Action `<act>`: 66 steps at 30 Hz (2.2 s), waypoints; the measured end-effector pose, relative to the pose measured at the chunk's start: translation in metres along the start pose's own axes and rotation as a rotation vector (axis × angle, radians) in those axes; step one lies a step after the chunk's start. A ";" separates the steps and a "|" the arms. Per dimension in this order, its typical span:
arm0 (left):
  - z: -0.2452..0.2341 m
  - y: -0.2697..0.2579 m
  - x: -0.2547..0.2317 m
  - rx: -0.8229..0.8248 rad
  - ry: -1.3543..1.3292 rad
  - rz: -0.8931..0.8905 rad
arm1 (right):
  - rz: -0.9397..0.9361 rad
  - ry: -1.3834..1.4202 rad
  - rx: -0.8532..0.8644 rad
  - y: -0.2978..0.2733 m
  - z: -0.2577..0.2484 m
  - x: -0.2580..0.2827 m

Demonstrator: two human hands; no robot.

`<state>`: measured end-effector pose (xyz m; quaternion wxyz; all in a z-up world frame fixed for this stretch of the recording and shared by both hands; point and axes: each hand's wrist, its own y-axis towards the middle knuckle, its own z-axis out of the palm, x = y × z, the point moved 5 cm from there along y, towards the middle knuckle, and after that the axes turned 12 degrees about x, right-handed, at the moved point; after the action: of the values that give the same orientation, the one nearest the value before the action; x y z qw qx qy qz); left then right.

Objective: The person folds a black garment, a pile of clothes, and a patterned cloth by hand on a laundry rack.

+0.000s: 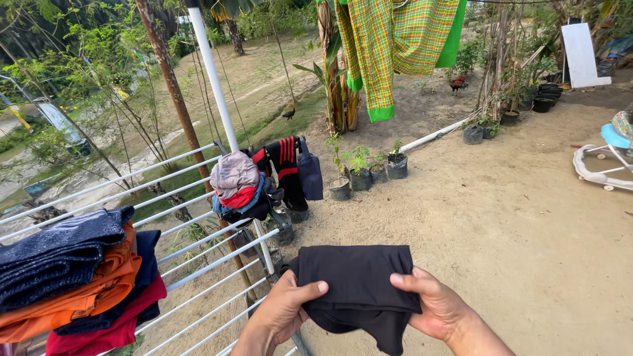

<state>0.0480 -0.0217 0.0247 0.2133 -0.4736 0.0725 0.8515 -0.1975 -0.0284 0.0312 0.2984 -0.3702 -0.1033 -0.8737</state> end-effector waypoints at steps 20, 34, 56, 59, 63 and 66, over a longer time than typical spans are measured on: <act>0.033 0.042 -0.028 -0.009 -0.179 0.451 | -0.295 -0.303 0.260 0.027 0.022 0.071; 0.007 0.045 0.010 0.018 -0.192 0.222 | -0.198 -0.244 -0.172 0.009 -0.011 0.050; -0.072 -0.006 0.022 -0.353 -0.121 -0.031 | 0.129 -0.036 0.071 0.053 0.080 0.004; -0.044 -0.028 0.005 -0.301 -0.073 -0.061 | 0.206 -0.021 0.124 0.066 0.100 -0.016; -0.022 -0.062 -0.020 -0.079 -0.351 0.147 | 0.280 0.049 0.168 0.081 0.124 -0.036; -0.031 -0.084 -0.029 -0.083 -0.412 0.224 | 0.319 0.086 0.198 0.093 0.140 -0.052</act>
<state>0.1214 0.0353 0.0386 0.1080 -0.2872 0.0445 0.9507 -0.0312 -0.0234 0.0891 0.4721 -0.3131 -0.1161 -0.8159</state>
